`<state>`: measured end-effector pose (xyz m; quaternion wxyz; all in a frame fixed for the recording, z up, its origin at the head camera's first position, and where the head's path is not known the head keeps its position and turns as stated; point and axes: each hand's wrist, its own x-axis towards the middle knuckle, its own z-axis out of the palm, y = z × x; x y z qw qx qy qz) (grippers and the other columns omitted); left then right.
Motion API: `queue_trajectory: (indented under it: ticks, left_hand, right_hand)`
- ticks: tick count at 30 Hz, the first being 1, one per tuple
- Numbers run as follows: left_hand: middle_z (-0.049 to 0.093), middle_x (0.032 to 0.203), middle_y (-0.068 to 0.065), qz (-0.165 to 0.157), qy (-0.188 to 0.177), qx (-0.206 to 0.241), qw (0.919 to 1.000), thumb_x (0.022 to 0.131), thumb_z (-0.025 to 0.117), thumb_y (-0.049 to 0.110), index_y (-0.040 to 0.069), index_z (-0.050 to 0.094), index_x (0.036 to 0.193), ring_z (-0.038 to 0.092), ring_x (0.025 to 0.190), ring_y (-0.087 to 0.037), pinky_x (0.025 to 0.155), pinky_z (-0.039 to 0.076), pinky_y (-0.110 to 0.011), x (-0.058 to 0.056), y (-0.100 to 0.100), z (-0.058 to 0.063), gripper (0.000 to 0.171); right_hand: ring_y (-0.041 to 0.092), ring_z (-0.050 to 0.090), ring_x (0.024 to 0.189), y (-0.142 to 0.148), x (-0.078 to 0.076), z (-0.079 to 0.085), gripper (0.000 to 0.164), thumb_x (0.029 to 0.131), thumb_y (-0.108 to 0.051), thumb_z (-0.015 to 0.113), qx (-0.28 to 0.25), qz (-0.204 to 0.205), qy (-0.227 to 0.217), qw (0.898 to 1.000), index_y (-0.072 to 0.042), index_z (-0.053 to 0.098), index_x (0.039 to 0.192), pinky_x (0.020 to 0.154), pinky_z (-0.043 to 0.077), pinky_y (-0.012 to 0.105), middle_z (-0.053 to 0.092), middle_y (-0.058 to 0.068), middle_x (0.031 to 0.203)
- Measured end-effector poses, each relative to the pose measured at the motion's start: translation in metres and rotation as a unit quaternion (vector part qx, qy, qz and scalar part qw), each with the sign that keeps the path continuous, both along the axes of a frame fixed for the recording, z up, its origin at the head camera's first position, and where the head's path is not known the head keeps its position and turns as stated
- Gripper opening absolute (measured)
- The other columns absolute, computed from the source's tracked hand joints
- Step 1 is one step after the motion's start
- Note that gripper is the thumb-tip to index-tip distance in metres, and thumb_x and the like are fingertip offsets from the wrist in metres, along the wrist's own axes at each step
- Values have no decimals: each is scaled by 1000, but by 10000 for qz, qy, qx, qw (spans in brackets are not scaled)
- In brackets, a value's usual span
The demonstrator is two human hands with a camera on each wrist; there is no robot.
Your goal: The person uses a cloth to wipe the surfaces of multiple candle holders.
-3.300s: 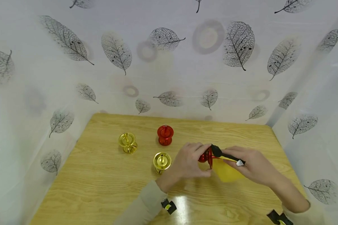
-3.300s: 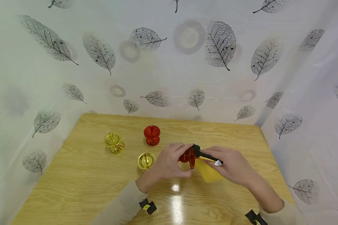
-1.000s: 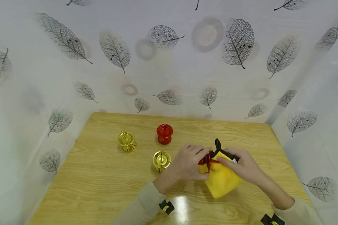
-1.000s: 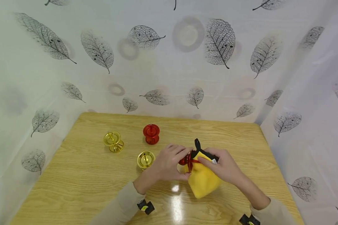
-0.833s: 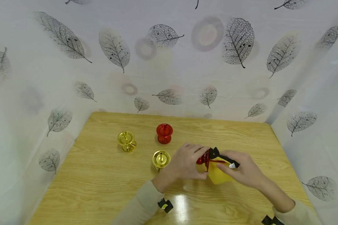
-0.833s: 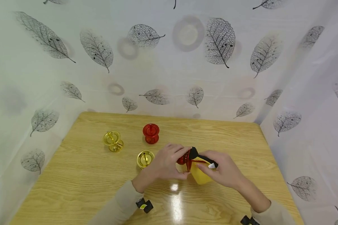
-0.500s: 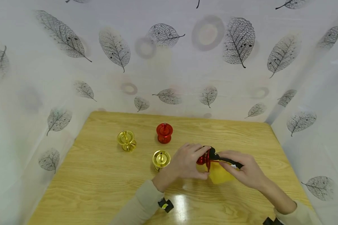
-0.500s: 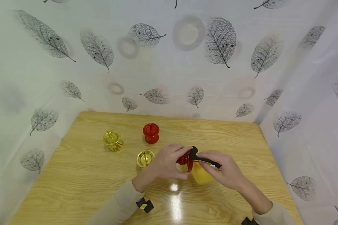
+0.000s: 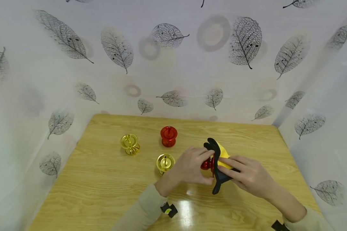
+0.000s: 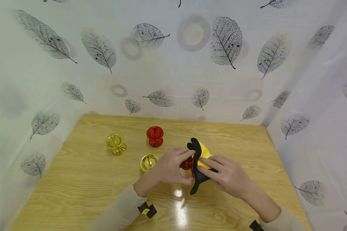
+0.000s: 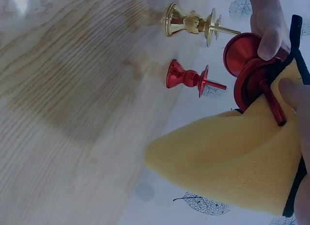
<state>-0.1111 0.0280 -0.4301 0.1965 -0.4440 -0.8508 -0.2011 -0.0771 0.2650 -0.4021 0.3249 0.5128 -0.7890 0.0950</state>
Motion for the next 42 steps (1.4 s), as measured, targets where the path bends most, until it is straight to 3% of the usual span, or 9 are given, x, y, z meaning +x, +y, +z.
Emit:
queue_trajectory:
  ticks: [10,16,24,29,32,36,40,42]
  left_hand:
    - [68,109,4,43,-192,-241,9995,59,79,60,12,61,127,65,96,-9,89,52,-26,-2,-3,0,85]
    - [69,105,4,61,16,-112,9999,60,77,60,12,62,125,65,92,-9,84,52,-25,-2,-4,-5,82]
    - [68,103,5,169,291,-292,9990,61,74,65,13,62,124,65,90,-8,80,52,-25,-2,-2,-5,83]
    - [68,101,6,136,398,-208,9989,63,70,68,13,64,122,64,85,-9,74,50,-24,-2,2,-4,81]
    - [67,103,7,176,293,-301,9990,62,72,66,14,63,124,64,87,-8,76,50,-23,-1,1,-3,81]
    - [68,108,6,136,97,-447,9989,60,76,64,14,60,128,66,93,-9,81,51,-25,0,-1,-3,86]
    - [68,107,6,73,87,-405,9991,60,77,62,15,59,128,66,93,-10,80,51,-25,0,-2,-4,85]
    - [69,106,7,67,199,-340,9992,60,77,62,16,60,127,66,91,-9,79,50,-24,0,-2,-4,83]
  right_hand:
    - [20,64,81,-3,-4,1,36,102,-35,45,-63,126,-231,9996,-16,76,101,63,55,31,72,6,106]
    - [20,65,83,2,-4,-3,37,102,-36,47,-220,177,-419,9987,-15,77,99,64,55,30,72,6,104]
    - [20,66,89,0,0,-2,37,101,-39,48,-203,9,-599,9980,-15,77,98,68,55,32,72,6,105]
    - [23,71,88,-5,-2,-3,38,100,-41,47,-172,-212,-1175,9927,-15,75,97,69,58,33,71,7,106]
    - [20,72,82,-4,-2,-5,38,99,-41,47,-319,-326,-1750,9835,-14,74,99,66,57,23,72,7,105]
    - [17,73,82,0,-4,-8,17,91,-23,68,-738,-287,-2503,9649,-13,73,103,71,54,11,73,7,103]
    - [9,72,88,3,-5,-10,34,76,4,77,-1263,-330,-3421,9305,-15,72,105,74,54,11,74,4,100]
    - [4,70,86,4,-5,-12,33,77,5,75,-1560,-457,-3916,9057,-15,72,103,70,56,14,75,3,97]
